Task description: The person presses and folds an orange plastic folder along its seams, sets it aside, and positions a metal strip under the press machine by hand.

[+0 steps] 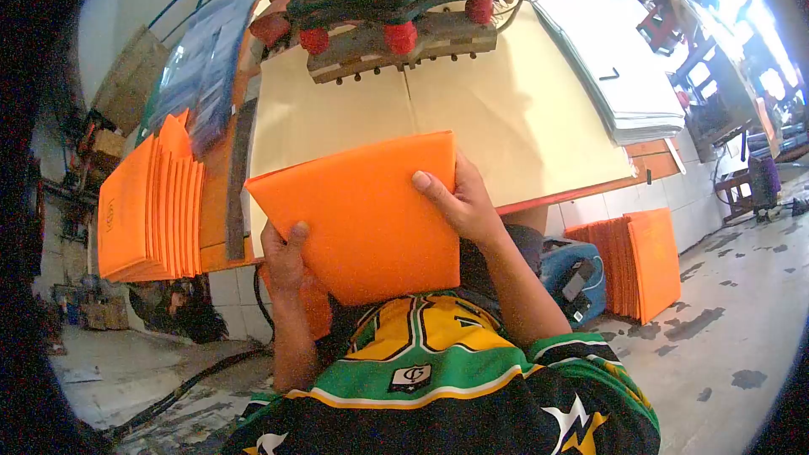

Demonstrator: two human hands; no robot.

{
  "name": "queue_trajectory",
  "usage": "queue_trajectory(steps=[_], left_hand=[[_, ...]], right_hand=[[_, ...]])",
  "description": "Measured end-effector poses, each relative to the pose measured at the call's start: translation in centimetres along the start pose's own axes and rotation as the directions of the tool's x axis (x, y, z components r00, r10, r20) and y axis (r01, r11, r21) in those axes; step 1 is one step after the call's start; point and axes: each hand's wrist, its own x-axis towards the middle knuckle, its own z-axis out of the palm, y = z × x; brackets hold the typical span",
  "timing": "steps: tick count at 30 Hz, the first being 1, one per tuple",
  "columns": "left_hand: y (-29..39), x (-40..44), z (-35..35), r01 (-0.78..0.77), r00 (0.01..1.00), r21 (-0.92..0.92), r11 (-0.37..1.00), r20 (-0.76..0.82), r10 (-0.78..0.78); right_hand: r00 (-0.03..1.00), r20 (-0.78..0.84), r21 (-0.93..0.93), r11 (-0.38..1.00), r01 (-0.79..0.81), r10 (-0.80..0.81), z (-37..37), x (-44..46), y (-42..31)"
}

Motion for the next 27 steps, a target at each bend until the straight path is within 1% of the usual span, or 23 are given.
queue_trajectory(steps=[4, 6, 8, 10, 12, 13, 14, 15, 16, 17, 18, 19, 20, 21, 22, 23, 25, 26, 27], left_hand=[[-0.1, 0.0, 0.0, -0.007, 1.000, 0.030, 1.000, -0.027, 0.008], [-0.3, 0.0, -0.2, -0.007, 1.000, 0.035, 0.999, -0.029, 0.008], [-0.4, -0.1, -0.2, -0.005, 0.999, 0.040, 0.999, -0.034, 0.006], [-0.6, -0.2, -0.3, 0.004, 0.999, 0.008, 1.000, -0.048, -0.003], [-1.0, -0.3, -0.4, 0.002, 0.999, -0.006, 1.000, -0.053, -0.002], [-1.1, -0.4, -0.5, 0.000, 0.998, -0.019, 1.000, -0.058, -0.001], [-1.2, -0.5, -0.6, -0.002, 0.998, -0.017, 1.000, -0.057, 0.001], [-1.2, -0.6, -0.6, 0.008, 0.994, -0.103, 0.995, -0.103, -0.018], [-1.3, -0.7, -0.6, 0.012, 0.988, -0.188, 0.982, -0.146, -0.040], [-1.8, -0.7, -1.1, 0.007, 0.989, -0.184, 0.983, -0.144, -0.034], [-2.2, -0.6, -1.7, -0.013, 0.989, -0.268, 0.963, -0.146, -0.027], [-2.4, -0.6, -2.2, -0.033, 0.989, -0.351, 0.936, -0.149, -0.021], [-2.7, -0.7, -2.7, -0.040, 0.989, -0.348, 0.937, -0.147, -0.012], [-2.2, -0.6, -2.6, -0.046, 0.980, -0.418, 0.907, -0.193, -0.039], [-1.8, -0.5, -2.6, -0.055, 0.969, -0.487, 0.872, -0.238, -0.072], [-1.4, -0.4, -2.5, -0.059, 0.969, -0.485, 0.872, -0.237, -0.066], [-0.3, -0.2, -2.3, -0.082, 0.938, -0.651, 0.754, -0.306, -0.162], [0.4, -0.1, -2.2, -0.087, 0.938, -0.649, 0.756, -0.310, -0.157], [1.2, 0.1, -2.0, -0.108, 0.920, -0.646, 0.756, -0.354, -0.171]], right_hand=[[0.999, 0.018, 0.040, 0.999, -0.030, 0.029, -0.1, -0.1, -0.2], [0.998, 0.044, 0.094, 0.995, -0.046, 0.042, -0.3, -0.2, -0.1], [0.998, 0.054, 0.107, 0.994, -0.026, 0.020, -0.7, -0.2, 0.6], [0.998, 0.065, 0.121, 0.993, -0.005, -0.002, -0.7, -0.2, 0.8], [0.999, 0.049, 0.152, 0.988, -0.029, 0.022, -0.5, -0.3, 0.6], [0.999, 0.050, 0.153, 0.988, -0.028, 0.020, -0.6, -0.3, 0.5], [0.994, 0.089, 0.100, 0.993, -0.069, 0.060, -0.9, -0.4, 0.4], [0.987, 0.125, 0.045, 0.993, -0.107, 0.101, -1.0, -0.5, 0.3], [0.988, 0.125, 0.047, 0.994, -0.102, 0.096, -1.0, -0.4, 0.3], [0.983, 0.184, 0.038, 0.999, -0.031, 0.023, -1.0, -0.3, 0.3], [0.969, 0.242, 0.034, 0.999, 0.042, -0.049, -0.9, -0.2, 0.3], [0.969, 0.241, 0.038, 0.998, 0.049, -0.057, -1.0, -0.2, 0.2], [0.946, 0.322, 0.072, 0.997, -0.003, -0.020, -1.3, -0.1, 0.1], [0.915, 0.403, 0.100, 0.993, -0.058, 0.013, -1.5, 0.0, 0.1], [0.904, 0.424, 0.260, 0.950, -0.174, 0.050, -1.0, -0.1, 0.4], [0.904, 0.424, 0.261, 0.950, -0.169, 0.044, -1.2, -0.2, 0.1], [0.852, 0.495, 0.106, 0.962, -0.251, 0.168, -1.8, -0.3, -1.2], [0.856, 0.463, 0.110, 0.944, -0.311, 0.229, -1.7, -0.7, -1.1], [0.856, 0.429, 0.118, 0.922, -0.369, 0.288, -1.5, -1.1, -1.0]])
